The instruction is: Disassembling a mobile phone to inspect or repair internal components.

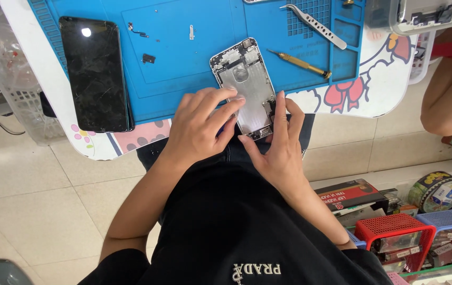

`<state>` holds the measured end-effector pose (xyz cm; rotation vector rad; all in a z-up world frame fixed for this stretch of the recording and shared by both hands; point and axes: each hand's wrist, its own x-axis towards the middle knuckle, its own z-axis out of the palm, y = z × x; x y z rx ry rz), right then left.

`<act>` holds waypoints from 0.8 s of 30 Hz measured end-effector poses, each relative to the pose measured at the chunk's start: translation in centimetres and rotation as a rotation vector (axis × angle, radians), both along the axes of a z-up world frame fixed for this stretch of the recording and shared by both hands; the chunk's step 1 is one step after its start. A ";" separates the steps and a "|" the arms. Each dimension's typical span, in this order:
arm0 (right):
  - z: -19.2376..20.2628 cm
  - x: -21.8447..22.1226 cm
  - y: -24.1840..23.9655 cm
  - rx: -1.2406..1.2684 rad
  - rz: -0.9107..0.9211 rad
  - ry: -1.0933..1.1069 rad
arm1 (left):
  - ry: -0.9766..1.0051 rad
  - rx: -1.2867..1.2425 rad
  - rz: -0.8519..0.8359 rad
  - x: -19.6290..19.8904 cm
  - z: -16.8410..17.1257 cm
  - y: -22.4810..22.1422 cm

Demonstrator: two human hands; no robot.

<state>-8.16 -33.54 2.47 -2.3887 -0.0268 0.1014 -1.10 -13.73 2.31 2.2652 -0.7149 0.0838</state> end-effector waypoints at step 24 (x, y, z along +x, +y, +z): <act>-2.7 3.2 -4.0 0.065 0.132 -0.266 | 0.065 0.042 -0.020 2.2 -1.4 0.3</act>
